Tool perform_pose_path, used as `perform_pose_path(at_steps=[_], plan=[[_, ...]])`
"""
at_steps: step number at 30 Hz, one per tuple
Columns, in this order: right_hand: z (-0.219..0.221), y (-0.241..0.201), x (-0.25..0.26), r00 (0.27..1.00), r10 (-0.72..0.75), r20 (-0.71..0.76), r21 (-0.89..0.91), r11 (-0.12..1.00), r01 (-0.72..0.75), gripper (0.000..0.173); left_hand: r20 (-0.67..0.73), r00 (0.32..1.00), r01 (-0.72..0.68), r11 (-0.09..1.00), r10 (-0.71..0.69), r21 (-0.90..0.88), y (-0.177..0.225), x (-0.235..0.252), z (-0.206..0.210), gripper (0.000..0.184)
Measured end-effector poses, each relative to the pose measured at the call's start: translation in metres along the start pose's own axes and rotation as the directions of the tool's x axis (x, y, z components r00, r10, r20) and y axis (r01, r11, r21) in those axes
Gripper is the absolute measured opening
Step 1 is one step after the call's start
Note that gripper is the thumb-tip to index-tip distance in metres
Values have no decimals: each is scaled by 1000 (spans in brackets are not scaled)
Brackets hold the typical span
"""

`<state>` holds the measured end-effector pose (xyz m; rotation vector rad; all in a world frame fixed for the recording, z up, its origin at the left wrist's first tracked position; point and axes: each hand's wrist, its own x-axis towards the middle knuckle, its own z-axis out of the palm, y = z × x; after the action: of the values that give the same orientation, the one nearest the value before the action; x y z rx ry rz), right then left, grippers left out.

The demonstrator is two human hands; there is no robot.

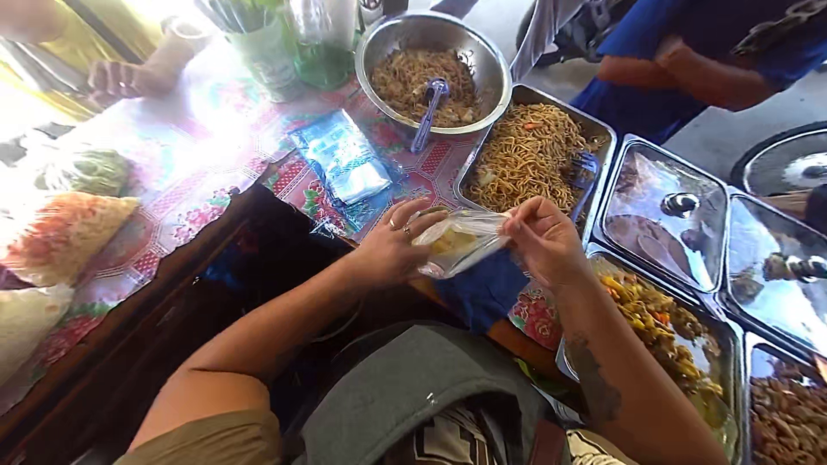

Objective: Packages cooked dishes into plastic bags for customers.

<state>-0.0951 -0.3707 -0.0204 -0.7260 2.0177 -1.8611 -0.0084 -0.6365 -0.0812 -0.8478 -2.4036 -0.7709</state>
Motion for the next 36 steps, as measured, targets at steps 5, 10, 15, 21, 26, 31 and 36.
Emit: perform_pose_path(at_steps=[5,10,15,21,26,31,36], plan=[[9,-18,10,972,223,77,-723,684,-100,97,256,958,-182,962,126,204,-16,26,-54,37],[-6,-26,21,990,-129,55,-664,736,133,12,-60,914,-375,892,401,252,-9,57,-75,31],[-38,-63,17,930,-346,122,-248,897,366,16,-362,854,-409,912,374,-22,42,101,-62,16],[-42,-56,-3,971,-138,195,-127,978,164,46,-311,938,-213,964,156,-158,64,137,-18,9],[-29,-19,-13,974,9,225,-378,922,79,21,-153,986,-141,852,72,-505,50,127,38,20],[-35,-30,-24,990,17,141,-261,965,20,15,298,954,271,490,-23,-829,26,106,74,112],[-43,-27,-44,995,-9,-96,-286,958,-19,15,532,846,438,513,44,-738,35,108,95,20]])
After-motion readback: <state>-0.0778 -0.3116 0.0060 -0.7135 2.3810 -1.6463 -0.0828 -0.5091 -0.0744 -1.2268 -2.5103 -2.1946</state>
